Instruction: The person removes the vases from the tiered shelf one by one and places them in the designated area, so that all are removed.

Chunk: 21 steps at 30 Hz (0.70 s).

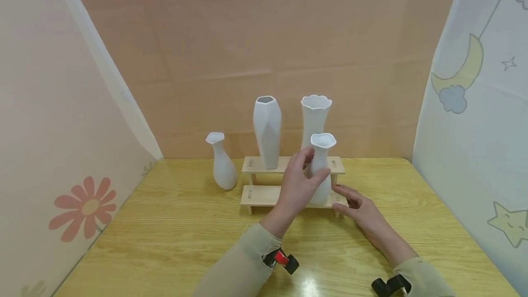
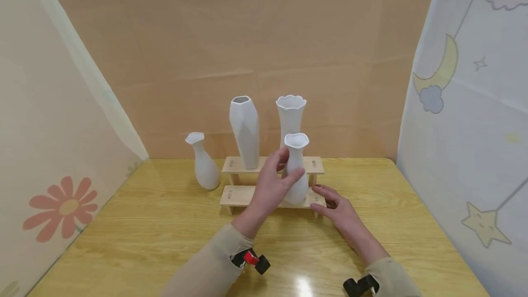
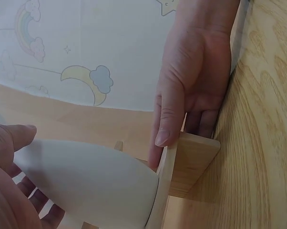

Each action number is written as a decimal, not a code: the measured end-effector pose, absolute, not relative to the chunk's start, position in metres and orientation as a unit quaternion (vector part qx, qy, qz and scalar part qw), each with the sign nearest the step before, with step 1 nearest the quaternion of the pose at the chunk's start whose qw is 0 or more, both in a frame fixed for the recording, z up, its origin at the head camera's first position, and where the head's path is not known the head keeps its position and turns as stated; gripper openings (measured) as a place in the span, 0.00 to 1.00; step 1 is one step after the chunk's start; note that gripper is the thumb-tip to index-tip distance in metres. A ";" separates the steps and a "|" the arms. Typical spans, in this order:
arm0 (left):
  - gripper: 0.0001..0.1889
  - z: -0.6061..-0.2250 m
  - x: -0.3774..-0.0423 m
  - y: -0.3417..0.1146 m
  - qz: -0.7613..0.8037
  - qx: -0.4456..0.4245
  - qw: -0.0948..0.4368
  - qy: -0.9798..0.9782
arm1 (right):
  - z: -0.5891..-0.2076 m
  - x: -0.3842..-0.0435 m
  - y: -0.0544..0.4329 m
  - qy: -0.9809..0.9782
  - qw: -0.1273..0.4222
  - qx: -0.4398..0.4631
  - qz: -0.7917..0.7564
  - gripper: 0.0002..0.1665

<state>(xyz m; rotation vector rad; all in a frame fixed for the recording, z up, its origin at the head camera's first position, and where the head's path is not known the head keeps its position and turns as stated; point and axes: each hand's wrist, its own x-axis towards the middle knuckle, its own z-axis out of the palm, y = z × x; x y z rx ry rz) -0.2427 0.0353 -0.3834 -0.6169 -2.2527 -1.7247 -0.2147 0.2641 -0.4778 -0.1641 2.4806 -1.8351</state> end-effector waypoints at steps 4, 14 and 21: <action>0.29 -0.386 -0.244 0.036 -0.585 -0.215 0.120 -0.773 | -0.478 -0.215 0.264 0.801 0.027 -0.051 -0.596 0.41; 0.29 -0.388 -0.245 0.037 -0.575 -0.211 0.115 -0.782 | -0.476 -0.214 0.263 0.801 0.030 -0.050 -0.596 0.41; 0.27 -0.387 -0.244 0.037 -0.575 -0.210 0.111 -0.783 | -0.476 -0.215 0.263 0.801 0.029 -0.050 -0.596 0.41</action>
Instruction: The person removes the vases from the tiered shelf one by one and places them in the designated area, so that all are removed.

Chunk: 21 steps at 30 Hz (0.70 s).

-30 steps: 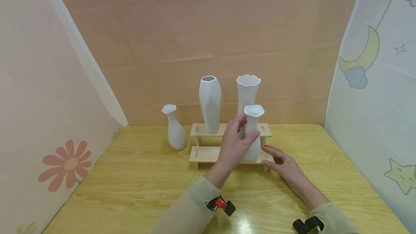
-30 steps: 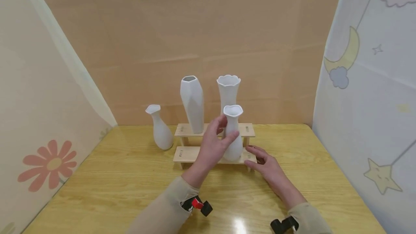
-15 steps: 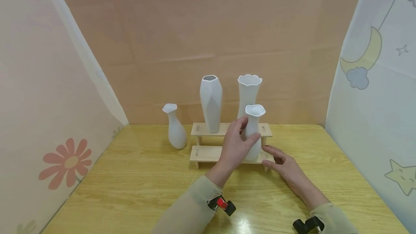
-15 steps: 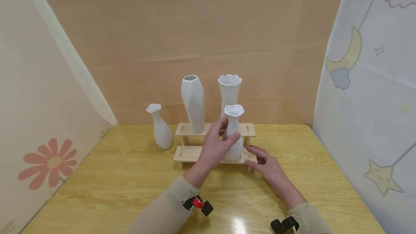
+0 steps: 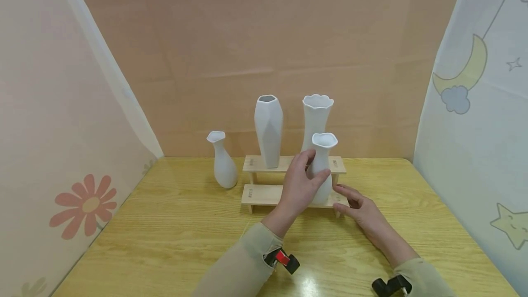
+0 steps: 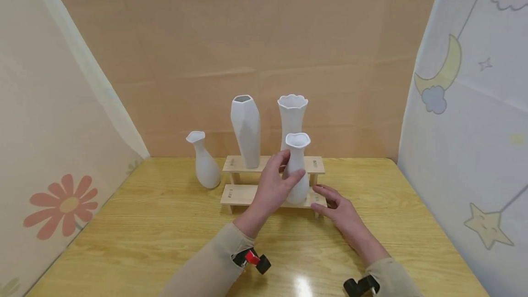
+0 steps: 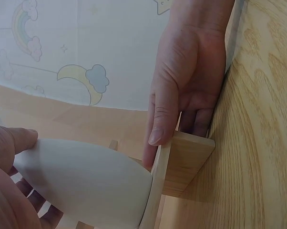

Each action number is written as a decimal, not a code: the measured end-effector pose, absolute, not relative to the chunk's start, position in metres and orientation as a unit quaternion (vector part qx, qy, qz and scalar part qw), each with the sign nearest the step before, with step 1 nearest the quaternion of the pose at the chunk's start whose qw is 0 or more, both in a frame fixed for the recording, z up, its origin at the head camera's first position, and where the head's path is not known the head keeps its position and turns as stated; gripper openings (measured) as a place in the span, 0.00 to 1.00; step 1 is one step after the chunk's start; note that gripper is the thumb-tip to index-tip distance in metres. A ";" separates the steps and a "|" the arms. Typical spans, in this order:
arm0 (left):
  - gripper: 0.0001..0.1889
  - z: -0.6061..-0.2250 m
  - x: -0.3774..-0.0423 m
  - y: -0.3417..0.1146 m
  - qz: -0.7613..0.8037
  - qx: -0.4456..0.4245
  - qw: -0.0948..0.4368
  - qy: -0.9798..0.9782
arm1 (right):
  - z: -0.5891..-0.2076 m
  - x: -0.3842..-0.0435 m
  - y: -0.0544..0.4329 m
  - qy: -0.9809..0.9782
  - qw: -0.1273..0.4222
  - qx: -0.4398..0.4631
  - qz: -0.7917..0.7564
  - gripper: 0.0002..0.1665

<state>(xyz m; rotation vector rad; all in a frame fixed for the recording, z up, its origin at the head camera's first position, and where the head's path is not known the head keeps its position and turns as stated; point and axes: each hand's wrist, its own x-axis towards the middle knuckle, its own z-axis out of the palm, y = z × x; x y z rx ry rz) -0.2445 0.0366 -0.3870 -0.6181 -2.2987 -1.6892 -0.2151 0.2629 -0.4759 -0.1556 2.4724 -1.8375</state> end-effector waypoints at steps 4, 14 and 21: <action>0.27 -0.387 -0.244 0.036 -0.574 -0.211 0.111 -0.783 | -0.476 -0.215 0.263 0.801 0.028 -0.052 -0.596 0.41; 0.25 -0.384 -0.244 0.036 -0.556 -0.215 0.127 -0.793 | -0.476 -0.215 0.263 0.803 0.029 -0.048 -0.593 0.43; 0.24 -0.378 -0.238 0.028 -0.558 -0.224 0.122 -0.790 | -0.477 -0.216 0.264 0.806 0.030 -0.044 -0.590 0.42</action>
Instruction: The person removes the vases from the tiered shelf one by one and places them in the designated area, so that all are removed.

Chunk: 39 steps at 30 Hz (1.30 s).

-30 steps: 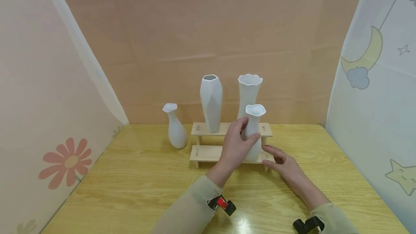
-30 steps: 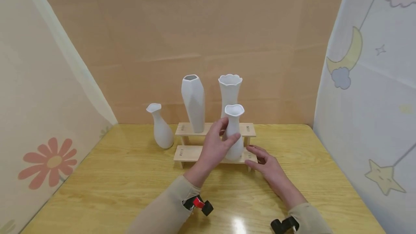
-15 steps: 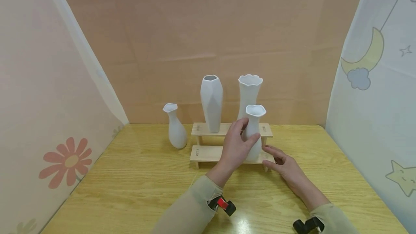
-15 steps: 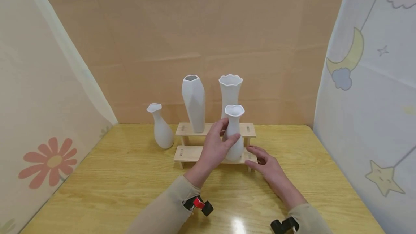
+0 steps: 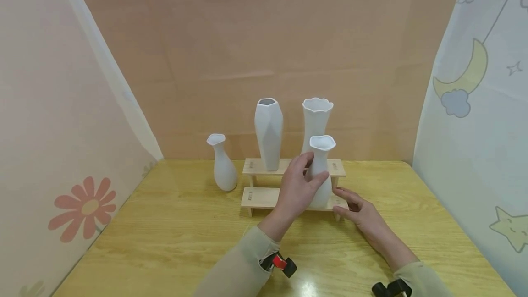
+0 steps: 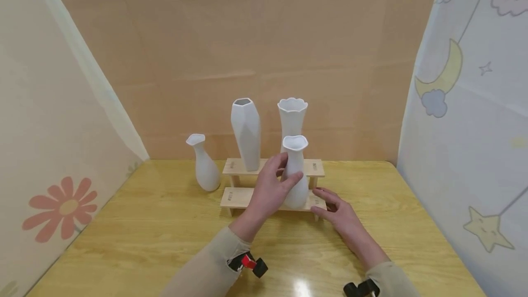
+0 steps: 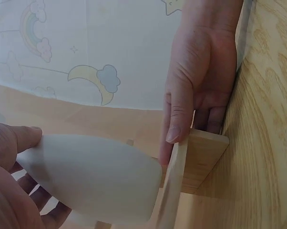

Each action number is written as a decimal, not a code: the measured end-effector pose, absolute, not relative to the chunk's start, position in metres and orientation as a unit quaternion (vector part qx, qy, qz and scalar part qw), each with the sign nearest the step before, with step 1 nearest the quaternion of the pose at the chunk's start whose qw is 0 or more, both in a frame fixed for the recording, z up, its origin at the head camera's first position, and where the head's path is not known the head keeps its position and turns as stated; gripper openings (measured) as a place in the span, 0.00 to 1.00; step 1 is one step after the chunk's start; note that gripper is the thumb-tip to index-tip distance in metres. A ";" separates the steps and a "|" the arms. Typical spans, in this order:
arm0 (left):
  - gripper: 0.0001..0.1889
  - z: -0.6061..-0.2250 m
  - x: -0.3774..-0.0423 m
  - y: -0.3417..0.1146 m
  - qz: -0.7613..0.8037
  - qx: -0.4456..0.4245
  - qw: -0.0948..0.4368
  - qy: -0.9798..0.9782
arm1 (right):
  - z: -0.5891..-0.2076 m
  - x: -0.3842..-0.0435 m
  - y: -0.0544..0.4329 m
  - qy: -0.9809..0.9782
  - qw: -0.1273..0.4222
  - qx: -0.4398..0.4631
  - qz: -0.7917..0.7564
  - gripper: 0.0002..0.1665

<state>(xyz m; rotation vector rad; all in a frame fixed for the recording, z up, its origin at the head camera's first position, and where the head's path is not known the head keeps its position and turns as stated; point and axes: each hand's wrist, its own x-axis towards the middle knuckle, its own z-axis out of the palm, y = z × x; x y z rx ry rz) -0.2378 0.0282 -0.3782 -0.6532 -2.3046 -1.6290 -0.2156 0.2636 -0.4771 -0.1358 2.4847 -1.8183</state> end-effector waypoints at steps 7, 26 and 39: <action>0.25 -0.363 -0.231 0.007 -0.547 -0.250 0.141 -0.786 | -0.479 -0.215 0.265 0.811 0.021 -0.051 -0.583 0.42; 0.23 -0.353 -0.217 -0.080 -0.539 -0.247 0.184 -0.784 | -0.479 -0.215 0.260 0.800 0.026 -0.068 -0.596 0.41; 0.26 -0.363 -0.211 -0.145 -0.537 -0.169 0.188 -0.805 | -0.478 -0.215 0.260 0.801 0.026 -0.068 -0.595 0.40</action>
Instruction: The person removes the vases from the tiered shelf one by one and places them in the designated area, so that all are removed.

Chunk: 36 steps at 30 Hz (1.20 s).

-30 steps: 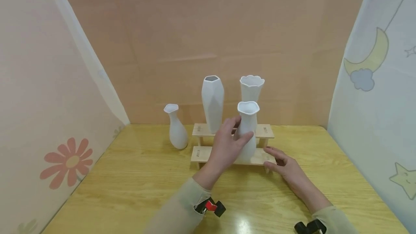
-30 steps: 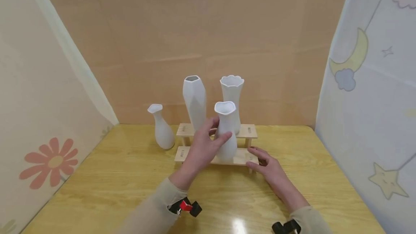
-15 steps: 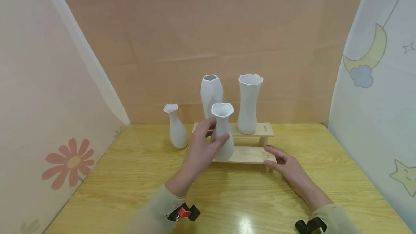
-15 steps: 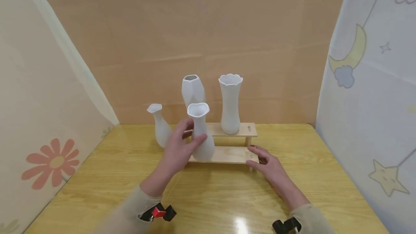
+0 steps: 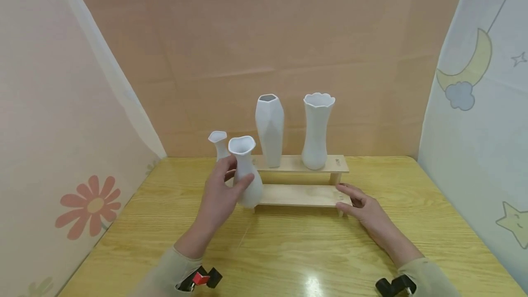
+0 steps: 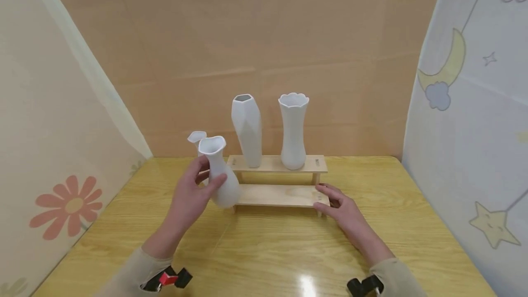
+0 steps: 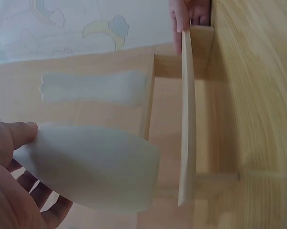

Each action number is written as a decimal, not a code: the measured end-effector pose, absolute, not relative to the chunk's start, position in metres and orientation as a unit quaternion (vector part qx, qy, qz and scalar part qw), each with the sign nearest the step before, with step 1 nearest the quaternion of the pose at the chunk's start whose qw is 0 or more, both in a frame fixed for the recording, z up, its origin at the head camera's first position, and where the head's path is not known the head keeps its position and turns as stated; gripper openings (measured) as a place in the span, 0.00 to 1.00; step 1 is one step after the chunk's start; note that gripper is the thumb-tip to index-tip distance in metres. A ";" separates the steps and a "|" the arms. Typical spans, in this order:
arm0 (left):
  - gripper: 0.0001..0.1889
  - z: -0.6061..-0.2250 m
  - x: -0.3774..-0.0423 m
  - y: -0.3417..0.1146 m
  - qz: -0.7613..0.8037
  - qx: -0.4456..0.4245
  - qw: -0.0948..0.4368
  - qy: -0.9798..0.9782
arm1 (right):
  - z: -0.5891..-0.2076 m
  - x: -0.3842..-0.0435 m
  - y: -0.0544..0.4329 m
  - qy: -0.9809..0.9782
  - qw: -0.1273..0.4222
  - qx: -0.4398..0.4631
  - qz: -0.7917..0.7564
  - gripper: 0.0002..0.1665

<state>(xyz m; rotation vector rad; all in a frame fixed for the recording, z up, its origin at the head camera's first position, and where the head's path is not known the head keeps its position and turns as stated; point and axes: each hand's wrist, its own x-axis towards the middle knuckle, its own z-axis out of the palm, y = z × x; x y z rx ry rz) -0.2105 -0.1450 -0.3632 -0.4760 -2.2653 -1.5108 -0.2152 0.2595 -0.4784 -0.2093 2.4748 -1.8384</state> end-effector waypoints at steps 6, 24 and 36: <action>0.28 -0.368 -0.212 -0.176 -0.529 -0.134 0.199 -0.814 | -0.477 -0.214 0.260 0.799 0.030 -0.068 -0.597 0.41; 0.26 -0.385 -0.252 -0.234 -0.528 -0.056 0.250 -0.810 | -0.477 -0.216 0.262 0.803 0.031 -0.068 -0.591 0.41; 0.26 -0.405 -0.289 -0.249 -0.524 -0.007 0.268 -0.809 | -0.476 -0.215 0.260 0.803 0.035 -0.061 -0.592 0.41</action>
